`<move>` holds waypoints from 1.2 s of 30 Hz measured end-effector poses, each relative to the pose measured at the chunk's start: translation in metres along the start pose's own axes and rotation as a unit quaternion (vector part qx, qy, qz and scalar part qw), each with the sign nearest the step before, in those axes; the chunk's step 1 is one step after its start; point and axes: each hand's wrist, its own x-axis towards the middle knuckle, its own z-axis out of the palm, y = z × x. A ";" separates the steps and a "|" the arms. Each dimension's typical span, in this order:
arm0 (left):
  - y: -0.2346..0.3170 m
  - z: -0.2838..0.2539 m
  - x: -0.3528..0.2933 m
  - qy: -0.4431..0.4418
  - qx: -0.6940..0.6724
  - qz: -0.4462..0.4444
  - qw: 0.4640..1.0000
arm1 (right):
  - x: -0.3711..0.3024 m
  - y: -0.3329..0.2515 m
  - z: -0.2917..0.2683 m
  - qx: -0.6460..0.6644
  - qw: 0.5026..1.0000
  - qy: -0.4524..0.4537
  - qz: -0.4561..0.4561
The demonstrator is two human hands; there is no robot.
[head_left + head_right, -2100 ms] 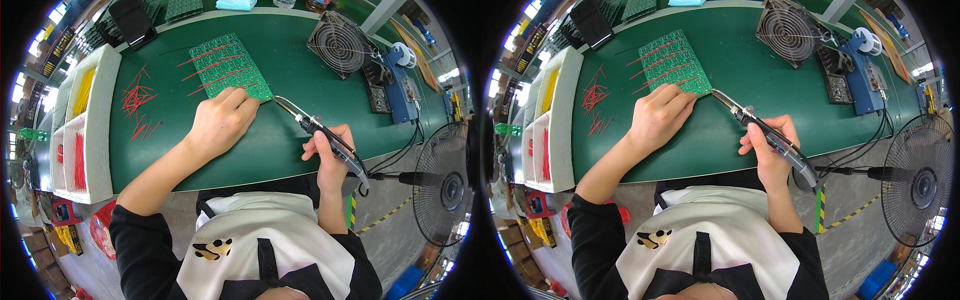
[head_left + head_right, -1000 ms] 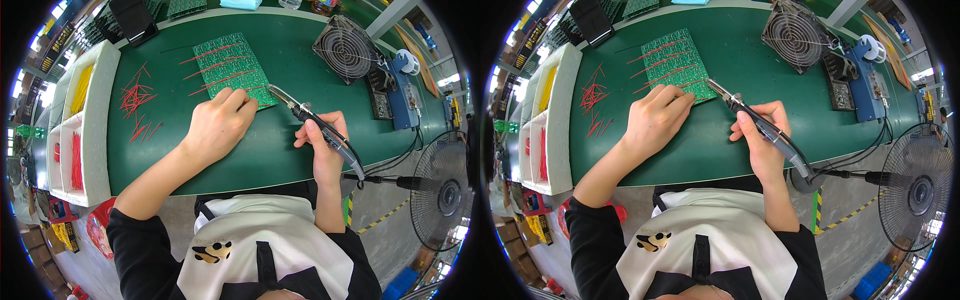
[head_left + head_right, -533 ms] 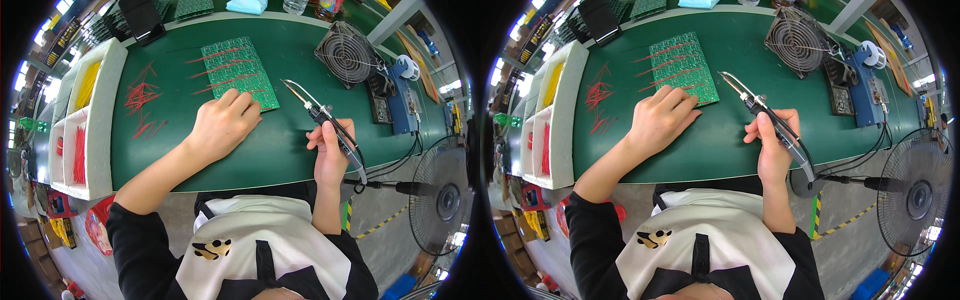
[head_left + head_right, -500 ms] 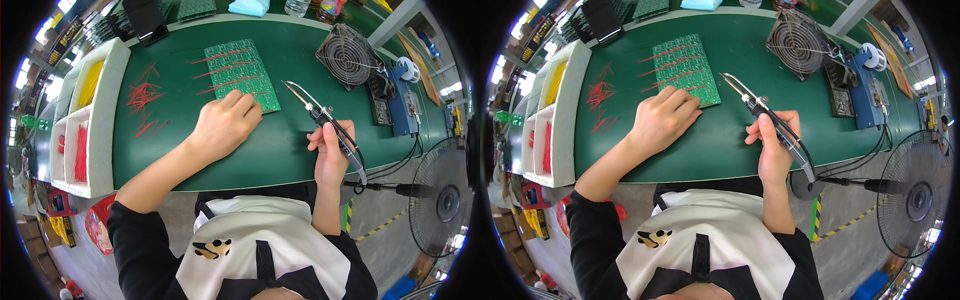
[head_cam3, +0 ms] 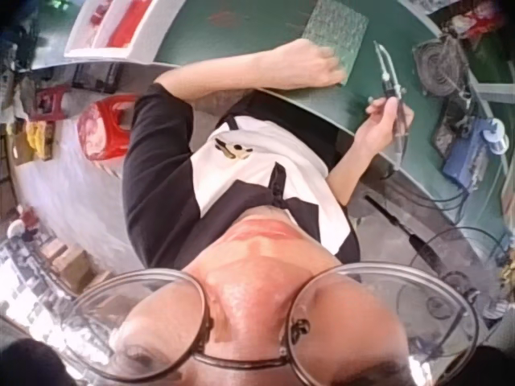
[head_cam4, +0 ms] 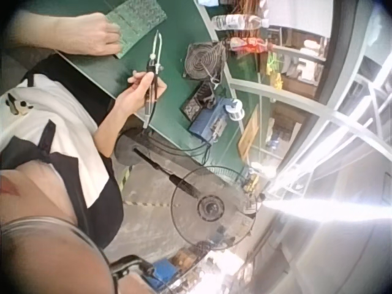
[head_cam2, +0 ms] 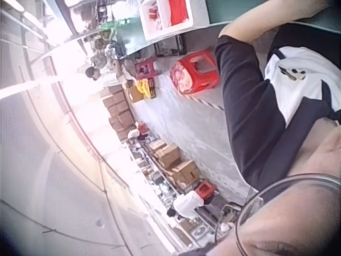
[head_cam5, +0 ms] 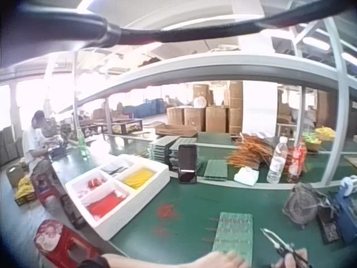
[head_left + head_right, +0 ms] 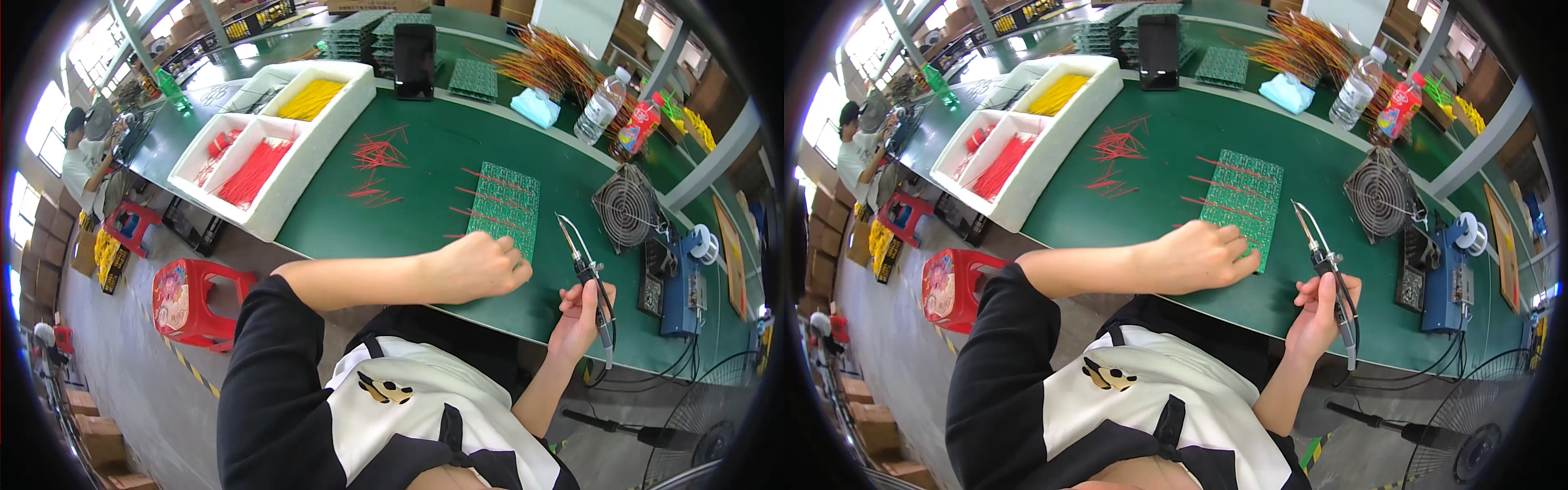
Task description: The person solders wires onto a circuit board, positioning each wire by hand and attaching it with a soldering iron.
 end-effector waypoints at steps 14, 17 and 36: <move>0.068 -0.201 -0.055 0.442 0.043 0.085 0.892 | -0.002 -0.003 0.003 0.010 1.000 -0.015 0.022; 0.059 -0.208 -0.048 0.476 0.061 0.076 0.874 | 0.001 0.003 0.002 0.017 0.999 -0.034 0.016; -0.369 -0.036 -0.293 -0.019 -0.046 -0.632 0.773 | 0.004 0.008 0.008 -0.134 0.990 0.043 0.008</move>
